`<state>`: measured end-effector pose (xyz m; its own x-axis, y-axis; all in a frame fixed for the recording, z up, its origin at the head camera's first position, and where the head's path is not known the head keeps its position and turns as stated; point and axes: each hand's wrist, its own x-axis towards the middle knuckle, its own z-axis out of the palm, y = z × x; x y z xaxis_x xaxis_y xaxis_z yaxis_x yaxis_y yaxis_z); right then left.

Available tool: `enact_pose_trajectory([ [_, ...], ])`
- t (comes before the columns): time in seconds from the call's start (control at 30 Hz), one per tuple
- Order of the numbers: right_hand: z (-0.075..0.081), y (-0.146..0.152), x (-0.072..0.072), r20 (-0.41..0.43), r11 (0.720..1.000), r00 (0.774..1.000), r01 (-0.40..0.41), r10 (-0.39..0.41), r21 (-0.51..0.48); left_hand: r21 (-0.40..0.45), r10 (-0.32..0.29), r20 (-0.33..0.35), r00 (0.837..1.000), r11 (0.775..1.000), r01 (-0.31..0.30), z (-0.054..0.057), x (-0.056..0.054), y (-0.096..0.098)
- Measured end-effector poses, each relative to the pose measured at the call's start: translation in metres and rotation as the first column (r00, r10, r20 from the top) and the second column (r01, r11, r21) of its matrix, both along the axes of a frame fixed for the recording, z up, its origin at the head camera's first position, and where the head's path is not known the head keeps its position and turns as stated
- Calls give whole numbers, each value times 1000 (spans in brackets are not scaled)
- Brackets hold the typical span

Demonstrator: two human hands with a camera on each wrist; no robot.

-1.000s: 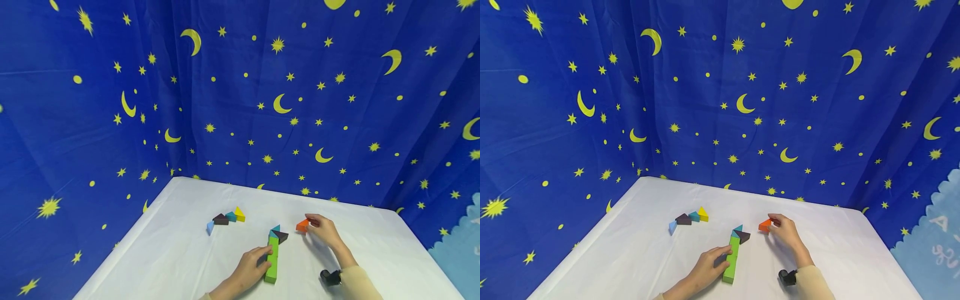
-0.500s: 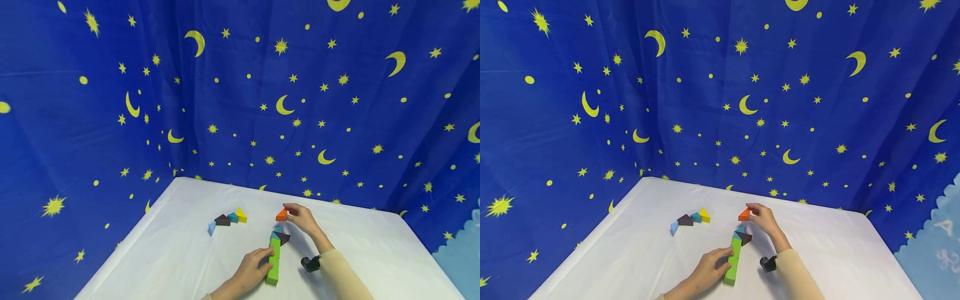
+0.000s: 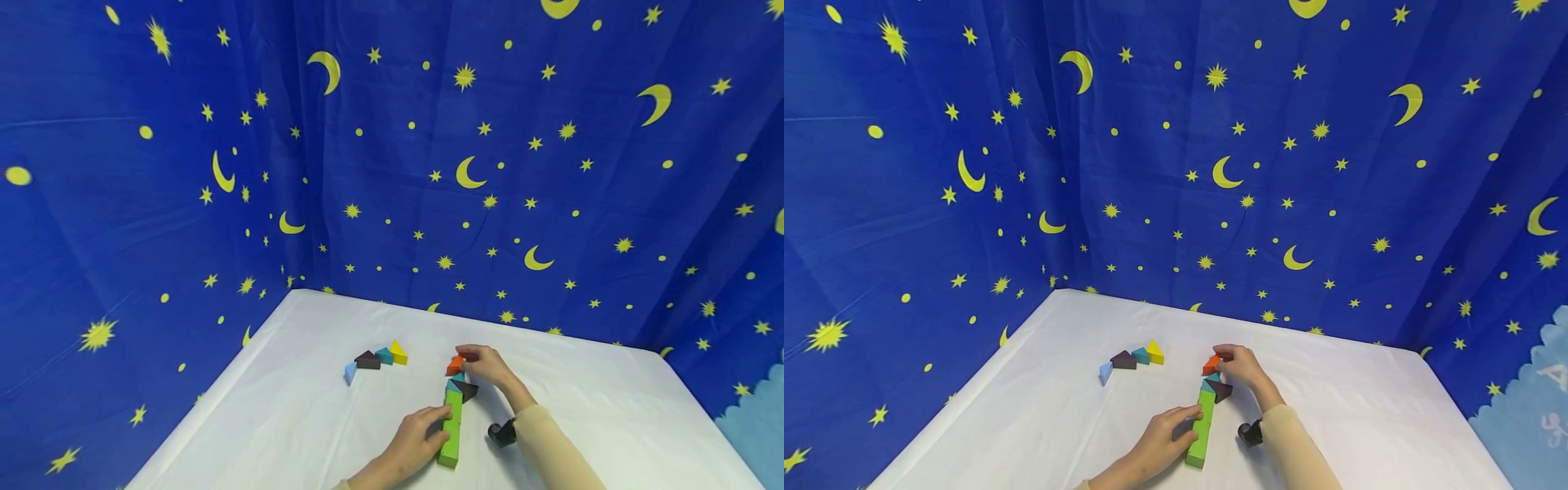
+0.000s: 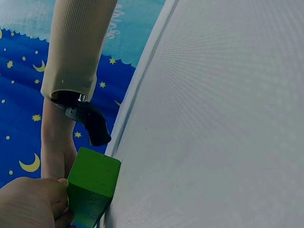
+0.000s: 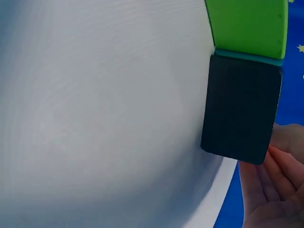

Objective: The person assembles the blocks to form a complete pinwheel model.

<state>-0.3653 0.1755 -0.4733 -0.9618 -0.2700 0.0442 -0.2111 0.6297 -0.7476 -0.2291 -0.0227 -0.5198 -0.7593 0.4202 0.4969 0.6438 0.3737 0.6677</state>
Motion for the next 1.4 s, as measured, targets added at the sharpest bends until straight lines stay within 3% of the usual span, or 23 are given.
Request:
enact_pose_trajectory([
  [0.17, -6, 4, -2, 58, 998, 998, 34, -31, -50, -5, -2, 14, 1000, 1000, 2, 0, 0, 1],
  [0.4, -2, 4, 0, 18, 998, 1000, -14, 15, -56, 3, 4, 6, 1000, 1000, -4, 1, -1, 2],
  [0.63, -7, 3, 7, 29, 999, 999, -16, 17, -37, -11, -1, 55, 998, 1000, 2, 1, 5, 2],
  [0.83, -10, 2, 8, -8, 999, 1000, -7, 7, -43, -10, -1, 61, 998, 1000, 1, 1, 5, 3],
  [1.17, -7, 7, 9, -56, 998, 997, -50, 48, -34, -7, 10, 16, 1000, 1000, -10, 0, 1, 3],
  [1.3, -3, 5, 13, -57, 996, 998, 12, -18, -92, -13, 5, 23, 1000, 1000, -5, 1, 1, 2],
  [1.4, 5, 4, 23, -37, 977, 997, 56, -65, -206, -11, 17, 14, 1000, 1000, -17, 1, 0, 0],
])
